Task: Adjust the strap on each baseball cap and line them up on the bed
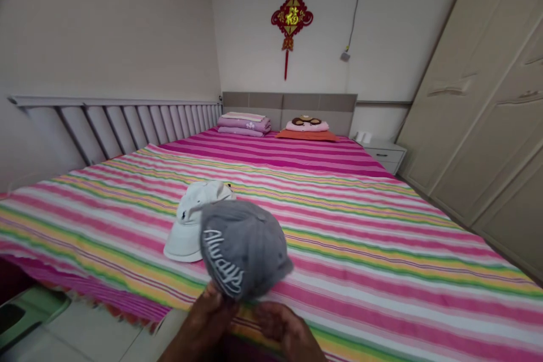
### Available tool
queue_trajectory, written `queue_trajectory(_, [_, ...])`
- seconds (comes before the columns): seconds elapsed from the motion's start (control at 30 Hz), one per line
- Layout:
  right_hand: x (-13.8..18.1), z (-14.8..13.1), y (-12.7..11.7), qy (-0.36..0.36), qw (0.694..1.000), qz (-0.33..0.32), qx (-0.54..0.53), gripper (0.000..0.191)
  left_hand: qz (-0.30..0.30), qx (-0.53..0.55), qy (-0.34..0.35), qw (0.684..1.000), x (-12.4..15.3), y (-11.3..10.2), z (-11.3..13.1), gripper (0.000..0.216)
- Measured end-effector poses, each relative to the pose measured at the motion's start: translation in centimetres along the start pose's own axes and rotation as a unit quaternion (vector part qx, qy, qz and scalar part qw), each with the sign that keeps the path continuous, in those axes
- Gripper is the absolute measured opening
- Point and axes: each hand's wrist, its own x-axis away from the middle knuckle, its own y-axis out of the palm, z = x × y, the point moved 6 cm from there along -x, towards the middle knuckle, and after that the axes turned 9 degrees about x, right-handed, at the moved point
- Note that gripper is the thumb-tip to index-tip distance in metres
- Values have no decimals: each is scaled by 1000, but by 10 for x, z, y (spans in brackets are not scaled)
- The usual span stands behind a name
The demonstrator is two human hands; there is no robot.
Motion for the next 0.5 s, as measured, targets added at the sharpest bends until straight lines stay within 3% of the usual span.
queue_trajectory(0.07, [2, -28, 1, -15, 994, 43, -104, 67, 9, 4, -45, 999, 11, -11, -29, 29])
queue_trajectory(0.17, [6, -55, -7, -39, 964, 131, -230, 60, 22, -27, -79, 996, 21, -27, -48, 26])
queue_trajectory(0.3, [12, -60, -29, -30, 928, 220, -299, 43, -8, -90, -132, 987, 26, -36, -45, 31])
queue_trajectory(0.5, [24, -67, -36, 0, 920, 222, -324, 33, -58, -97, -140, 984, 17, -13, -24, 42])
